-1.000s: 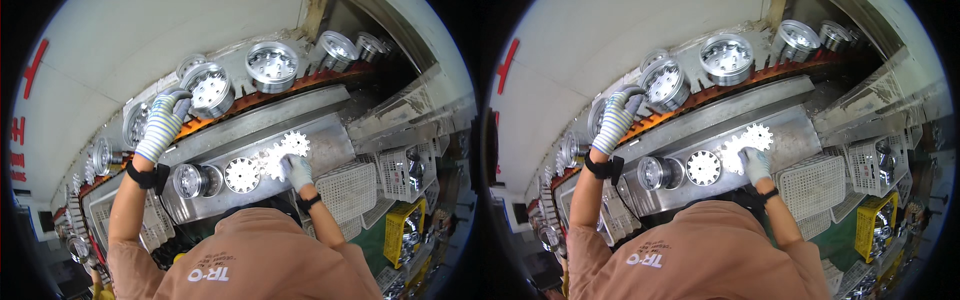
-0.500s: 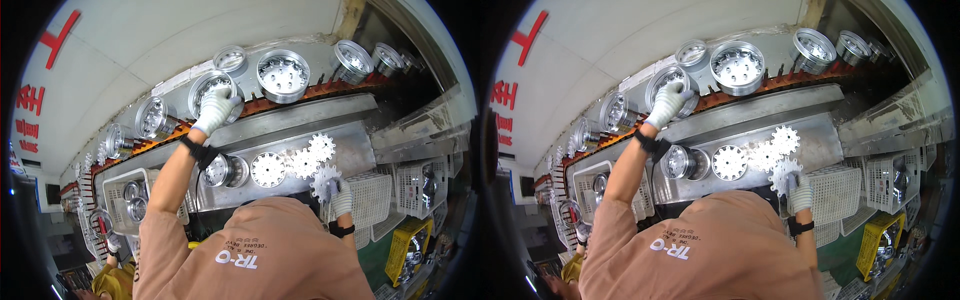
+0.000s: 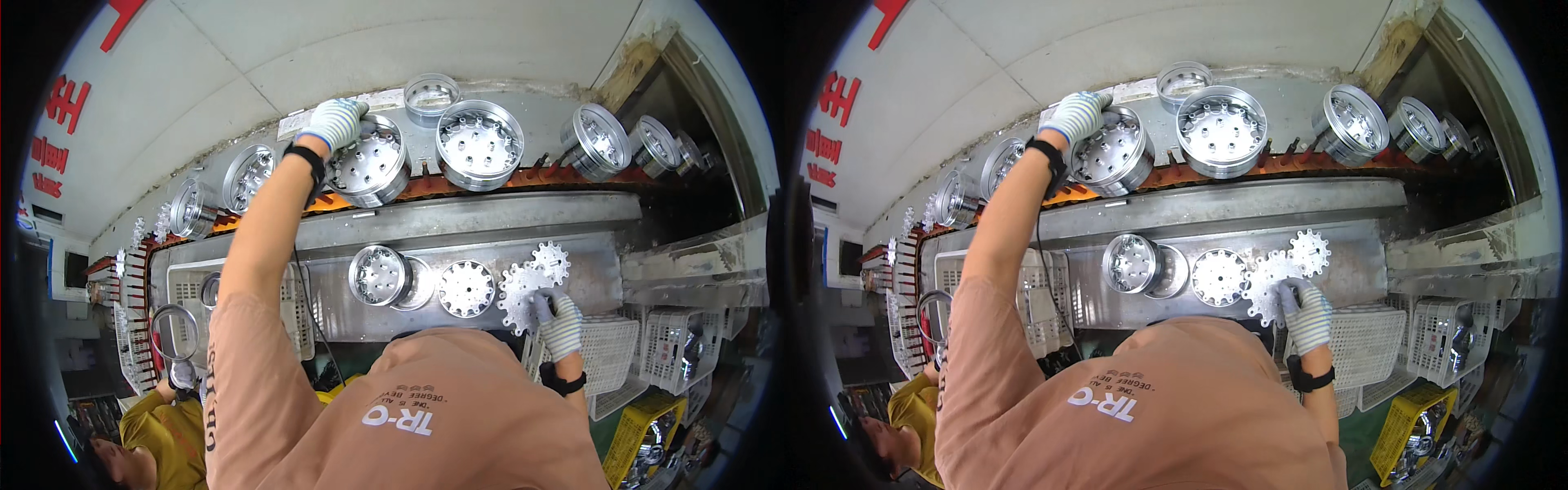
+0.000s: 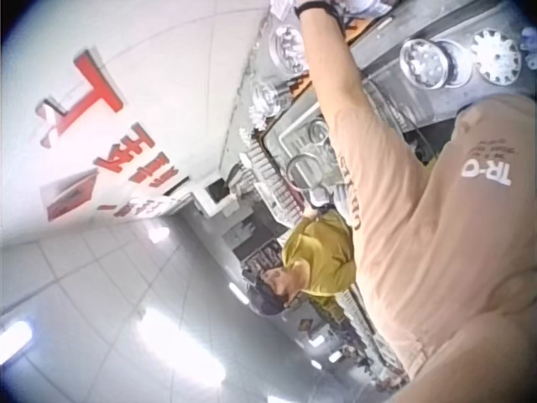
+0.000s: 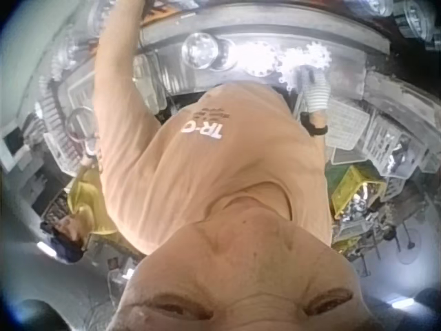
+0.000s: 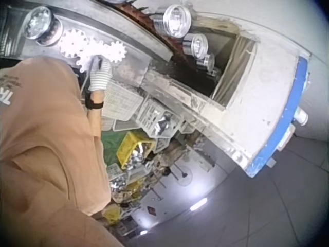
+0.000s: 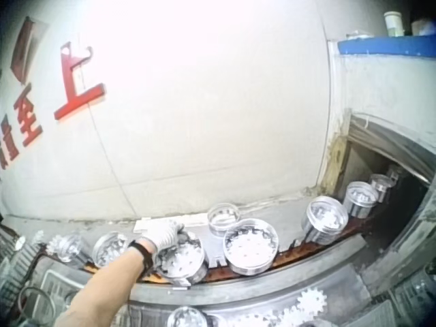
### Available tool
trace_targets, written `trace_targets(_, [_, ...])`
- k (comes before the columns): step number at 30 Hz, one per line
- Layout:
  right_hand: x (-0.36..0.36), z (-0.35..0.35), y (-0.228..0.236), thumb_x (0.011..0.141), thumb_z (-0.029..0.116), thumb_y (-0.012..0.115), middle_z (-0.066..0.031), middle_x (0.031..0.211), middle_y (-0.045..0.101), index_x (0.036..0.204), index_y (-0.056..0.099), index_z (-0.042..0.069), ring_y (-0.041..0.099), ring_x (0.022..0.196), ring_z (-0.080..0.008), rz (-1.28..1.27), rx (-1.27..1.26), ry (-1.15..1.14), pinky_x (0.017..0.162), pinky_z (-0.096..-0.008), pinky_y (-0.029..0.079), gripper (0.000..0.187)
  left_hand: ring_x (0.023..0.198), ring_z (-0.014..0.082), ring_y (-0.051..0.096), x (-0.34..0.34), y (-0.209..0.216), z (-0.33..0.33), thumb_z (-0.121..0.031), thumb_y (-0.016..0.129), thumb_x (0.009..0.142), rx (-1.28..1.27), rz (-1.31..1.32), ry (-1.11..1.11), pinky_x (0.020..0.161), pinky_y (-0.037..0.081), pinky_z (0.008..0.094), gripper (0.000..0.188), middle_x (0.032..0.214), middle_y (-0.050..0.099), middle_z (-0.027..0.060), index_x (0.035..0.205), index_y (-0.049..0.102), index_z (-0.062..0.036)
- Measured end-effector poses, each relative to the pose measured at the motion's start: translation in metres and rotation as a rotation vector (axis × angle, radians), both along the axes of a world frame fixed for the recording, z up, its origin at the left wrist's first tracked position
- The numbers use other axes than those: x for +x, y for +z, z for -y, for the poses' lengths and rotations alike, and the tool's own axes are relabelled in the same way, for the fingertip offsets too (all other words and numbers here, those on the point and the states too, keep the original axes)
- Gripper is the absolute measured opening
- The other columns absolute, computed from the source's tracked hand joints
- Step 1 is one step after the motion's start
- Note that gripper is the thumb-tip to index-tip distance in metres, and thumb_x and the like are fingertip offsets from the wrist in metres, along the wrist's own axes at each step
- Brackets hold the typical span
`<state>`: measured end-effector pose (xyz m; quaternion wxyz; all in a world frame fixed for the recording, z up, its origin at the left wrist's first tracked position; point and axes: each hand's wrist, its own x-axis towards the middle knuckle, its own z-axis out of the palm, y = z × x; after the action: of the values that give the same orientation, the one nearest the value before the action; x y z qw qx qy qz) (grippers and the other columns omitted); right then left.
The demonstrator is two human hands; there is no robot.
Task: Picking metal rings and plates from bins and placing them onto a moving industrial conveyor belt system.
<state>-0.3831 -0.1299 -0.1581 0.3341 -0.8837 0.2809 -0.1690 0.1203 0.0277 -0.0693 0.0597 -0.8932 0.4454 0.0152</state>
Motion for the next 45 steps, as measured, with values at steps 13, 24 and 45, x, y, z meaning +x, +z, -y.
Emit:
trace_targets(13, [0.163, 0.007, 0.151, 0.093, 0.013, 0.065, 0.0003, 0.074, 0.063, 0.102, 0.067, 0.000, 0.055, 0.064, -0.0050, 0.408, 0.011, 0.024, 0.057, -0.0229, 0.045, 0.016, 0.063, 0.0376, 0.064, -0.084, 0.037, -0.158, -0.042, 0.056, 0.090, -0.635, 0.137, 0.349, 0.060, 0.051, 0.0431, 0.044, 0.065, 0.062, 0.0228, 0.072, 0.068, -0.0024])
trace_targets(24, [0.171, -0.006, 0.125, 0.092, 0.017, 0.066, 0.0024, 0.070, 0.061, 0.100, 0.069, 0.000, 0.052, 0.060, -0.0029, 0.223, 0.243, 0.069, 0.055, -0.0198, 0.042, 0.019, 0.081, 0.0417, 0.066, -0.032, 0.015, -0.267, -0.045, 0.053, 0.090, -0.402, 0.028, 0.788, 0.079, 0.051, 0.0447, 0.050, 0.081, 0.066, 0.0268, 0.091, 0.070, 0.0019])
trace_targets(45, [0.116, -0.017, 0.050, 0.090, 0.011, 0.069, -0.0043, 0.090, 0.069, 0.103, 0.070, 0.000, 0.059, 0.082, -0.0097, 0.057, 0.246, -0.144, 0.077, -0.0251, 0.049, 0.016, 0.040, 0.0122, 0.032, 0.064, -0.024, -0.370, -0.046, 0.053, 0.092, -0.577, -0.828, 1.274, 0.039, 0.024, 0.0298, 0.036, 0.052, 0.042, -0.0028, 0.073, 0.056, -0.0165])
